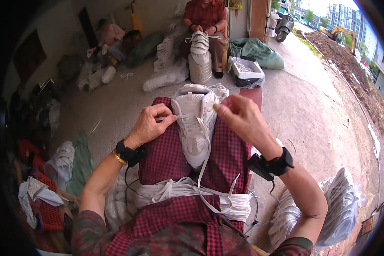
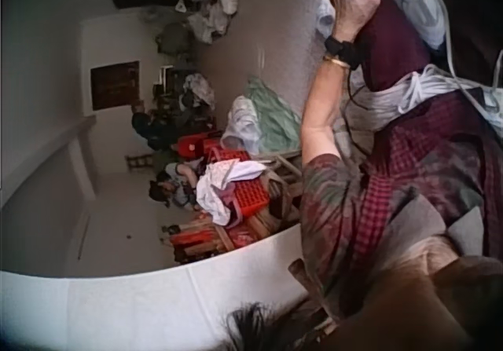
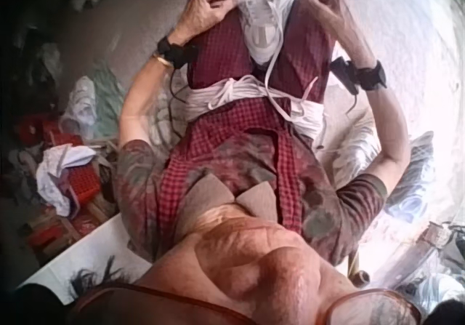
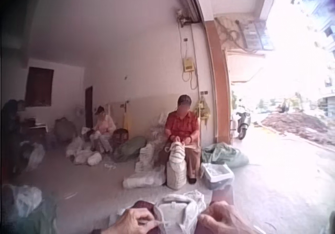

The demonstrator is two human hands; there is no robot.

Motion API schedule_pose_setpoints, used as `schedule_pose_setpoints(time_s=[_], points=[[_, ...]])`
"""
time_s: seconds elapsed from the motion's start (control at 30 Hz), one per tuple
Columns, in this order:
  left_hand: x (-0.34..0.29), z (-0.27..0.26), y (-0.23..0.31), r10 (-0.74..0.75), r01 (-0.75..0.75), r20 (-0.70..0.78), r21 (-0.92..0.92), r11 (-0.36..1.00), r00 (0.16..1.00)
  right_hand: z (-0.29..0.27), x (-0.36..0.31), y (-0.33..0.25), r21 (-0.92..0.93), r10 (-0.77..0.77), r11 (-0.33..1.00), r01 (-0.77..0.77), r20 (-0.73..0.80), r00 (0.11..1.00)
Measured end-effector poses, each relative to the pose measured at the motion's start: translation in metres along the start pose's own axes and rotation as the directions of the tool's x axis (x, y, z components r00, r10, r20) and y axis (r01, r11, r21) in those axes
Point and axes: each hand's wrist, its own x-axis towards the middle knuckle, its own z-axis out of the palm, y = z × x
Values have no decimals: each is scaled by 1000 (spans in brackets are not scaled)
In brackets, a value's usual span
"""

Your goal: Lacing a white sneaker while holding it between the legs.

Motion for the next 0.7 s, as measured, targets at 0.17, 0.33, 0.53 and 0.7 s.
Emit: schedule_pose_setpoints(time_s=[0.17,0.33,0.53,0.7], points=[[-1,1,5,-29,30,56,-9,1000,998,37,-1,21,-512,-230,825,239,81,970],[-10,-12,-8,-7,7,5,-26,1000,1000,19,-1,17,395,-182,911,118,127,975],[-18,-37,-23,-142,138,67,58,989,988,-99,-10,28,437,245,861,-261,94,965],[-19,-42,-23,7,-1,-35,182,983,999,-119,-10,61,-586,-263,808,57,-272,926]])
